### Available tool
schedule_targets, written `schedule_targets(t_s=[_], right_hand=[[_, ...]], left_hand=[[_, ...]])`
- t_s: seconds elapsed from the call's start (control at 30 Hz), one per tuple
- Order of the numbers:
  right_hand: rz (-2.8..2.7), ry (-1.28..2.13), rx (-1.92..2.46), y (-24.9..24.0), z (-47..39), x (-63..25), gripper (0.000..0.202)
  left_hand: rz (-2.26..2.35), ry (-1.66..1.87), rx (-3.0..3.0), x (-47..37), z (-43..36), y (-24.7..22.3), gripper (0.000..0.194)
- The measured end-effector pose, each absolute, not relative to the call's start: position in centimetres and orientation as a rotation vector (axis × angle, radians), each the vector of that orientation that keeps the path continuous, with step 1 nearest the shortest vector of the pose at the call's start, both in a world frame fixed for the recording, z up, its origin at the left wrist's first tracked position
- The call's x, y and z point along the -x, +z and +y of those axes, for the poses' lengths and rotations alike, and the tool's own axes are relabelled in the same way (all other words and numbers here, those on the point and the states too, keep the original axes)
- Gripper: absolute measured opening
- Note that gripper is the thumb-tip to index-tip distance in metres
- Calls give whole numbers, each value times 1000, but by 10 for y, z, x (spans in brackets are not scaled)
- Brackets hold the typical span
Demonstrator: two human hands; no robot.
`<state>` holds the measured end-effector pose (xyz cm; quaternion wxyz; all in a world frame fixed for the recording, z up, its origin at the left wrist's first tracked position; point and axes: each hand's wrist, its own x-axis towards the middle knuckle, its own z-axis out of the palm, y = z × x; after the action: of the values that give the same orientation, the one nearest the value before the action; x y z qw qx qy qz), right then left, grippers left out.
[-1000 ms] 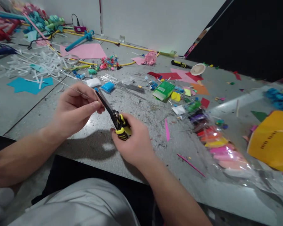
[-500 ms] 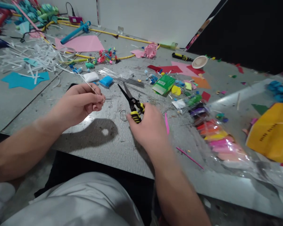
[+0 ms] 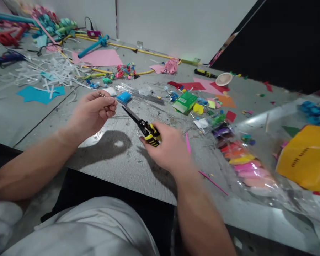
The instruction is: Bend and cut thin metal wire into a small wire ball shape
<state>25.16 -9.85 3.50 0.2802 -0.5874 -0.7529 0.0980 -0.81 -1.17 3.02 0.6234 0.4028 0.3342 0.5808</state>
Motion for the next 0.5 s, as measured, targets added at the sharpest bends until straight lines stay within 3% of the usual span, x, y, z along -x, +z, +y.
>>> schedule_targets(t_s=[0.5], right_hand=[[-1961,238,1542,20,-97,-242,23]], left_hand=[[685,1304,-1099,10,-4,11,38]])
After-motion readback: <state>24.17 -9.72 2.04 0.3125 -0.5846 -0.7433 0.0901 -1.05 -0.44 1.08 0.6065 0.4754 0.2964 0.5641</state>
